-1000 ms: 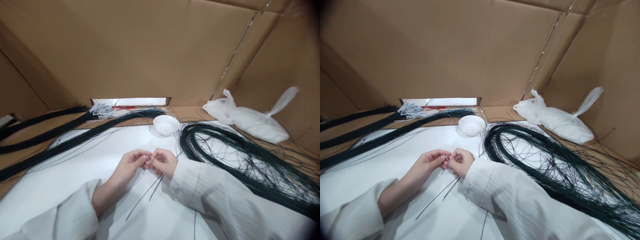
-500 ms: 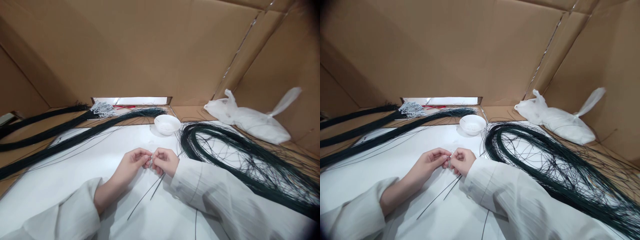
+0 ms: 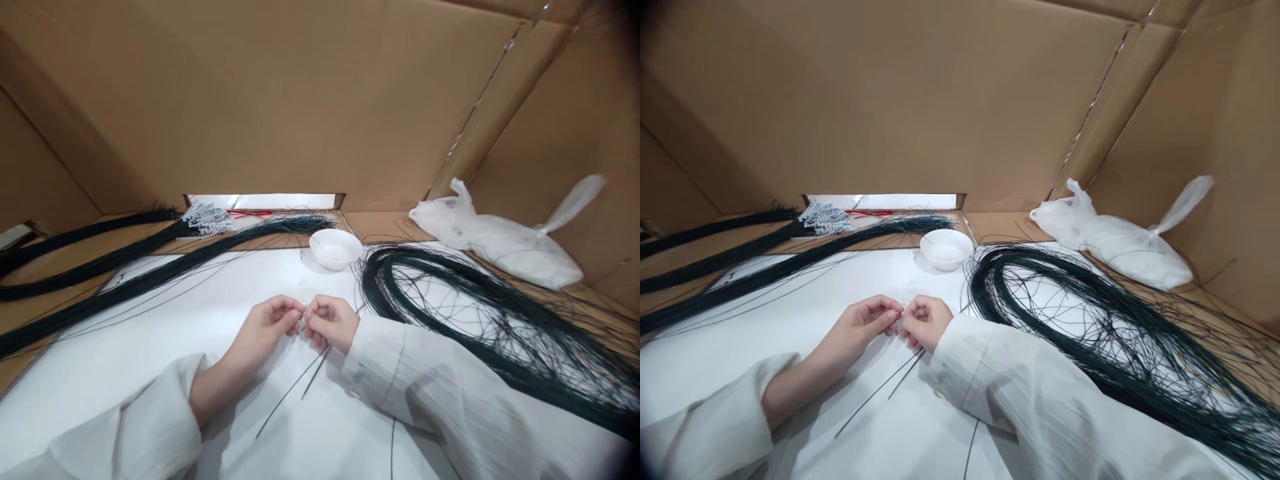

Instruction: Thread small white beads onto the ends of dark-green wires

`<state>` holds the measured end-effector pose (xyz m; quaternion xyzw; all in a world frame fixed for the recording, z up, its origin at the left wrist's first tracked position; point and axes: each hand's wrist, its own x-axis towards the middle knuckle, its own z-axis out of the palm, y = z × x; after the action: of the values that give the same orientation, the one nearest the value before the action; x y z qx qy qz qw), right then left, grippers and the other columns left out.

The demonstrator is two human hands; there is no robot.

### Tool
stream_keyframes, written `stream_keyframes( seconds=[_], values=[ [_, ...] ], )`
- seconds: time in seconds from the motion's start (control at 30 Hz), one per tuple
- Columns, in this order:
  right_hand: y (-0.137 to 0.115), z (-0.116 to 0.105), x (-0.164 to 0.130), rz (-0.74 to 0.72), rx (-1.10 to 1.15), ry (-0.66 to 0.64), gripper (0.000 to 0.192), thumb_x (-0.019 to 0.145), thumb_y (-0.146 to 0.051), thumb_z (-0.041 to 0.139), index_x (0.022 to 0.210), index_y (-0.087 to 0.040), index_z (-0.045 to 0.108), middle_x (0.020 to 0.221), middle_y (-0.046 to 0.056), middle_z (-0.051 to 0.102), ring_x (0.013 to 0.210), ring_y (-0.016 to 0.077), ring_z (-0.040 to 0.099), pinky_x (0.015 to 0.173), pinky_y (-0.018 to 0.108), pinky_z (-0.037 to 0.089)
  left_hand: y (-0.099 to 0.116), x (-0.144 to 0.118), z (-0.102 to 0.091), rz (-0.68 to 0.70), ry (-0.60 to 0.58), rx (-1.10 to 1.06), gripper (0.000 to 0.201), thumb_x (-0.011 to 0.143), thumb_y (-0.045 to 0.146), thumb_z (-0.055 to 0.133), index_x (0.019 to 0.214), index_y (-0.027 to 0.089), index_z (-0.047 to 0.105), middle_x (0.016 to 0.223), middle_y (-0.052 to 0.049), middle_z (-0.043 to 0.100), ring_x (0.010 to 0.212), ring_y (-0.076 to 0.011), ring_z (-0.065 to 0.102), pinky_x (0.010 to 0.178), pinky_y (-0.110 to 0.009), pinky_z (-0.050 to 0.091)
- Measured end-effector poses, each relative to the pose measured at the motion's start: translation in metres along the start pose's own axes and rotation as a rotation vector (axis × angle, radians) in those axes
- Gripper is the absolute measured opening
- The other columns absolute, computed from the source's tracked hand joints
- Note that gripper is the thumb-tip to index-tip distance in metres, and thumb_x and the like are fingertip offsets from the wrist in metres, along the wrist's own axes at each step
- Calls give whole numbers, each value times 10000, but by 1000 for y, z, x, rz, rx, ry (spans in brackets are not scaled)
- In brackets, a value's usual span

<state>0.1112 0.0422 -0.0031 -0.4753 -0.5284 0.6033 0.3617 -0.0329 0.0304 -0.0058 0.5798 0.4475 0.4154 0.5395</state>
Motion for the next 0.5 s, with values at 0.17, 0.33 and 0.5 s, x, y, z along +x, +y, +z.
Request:
stream_keyframes(
  seconds=[0.17,0.33,0.5],
  values=[
    [7,-2,0,-50,-57,5,112,635,-205,573,619,-153,475,464,-41,548,332,54,455,307,149,374,7,-3,0,53,41,190,130,766,206,502,810,160,615,789,-31,635,716,-145,560,669,-240,413],
    [9,-2,-1,-84,-135,-5,114,674,-211,570,650,-157,472,478,-44,534,320,50,437,303,150,357,8,-5,0,134,79,384,177,799,203,453,832,180,625,867,-32,646,804,-158,580,721,-238,418],
    [6,0,-2,-98,-170,-7,100,691,-184,556,651,-160,467,481,-41,527,334,49,425,314,146,340,8,-8,2,207,112,553,173,801,188,436,872,192,594,808,-13,625,727,-140,557,675,-229,405]
  ],
)
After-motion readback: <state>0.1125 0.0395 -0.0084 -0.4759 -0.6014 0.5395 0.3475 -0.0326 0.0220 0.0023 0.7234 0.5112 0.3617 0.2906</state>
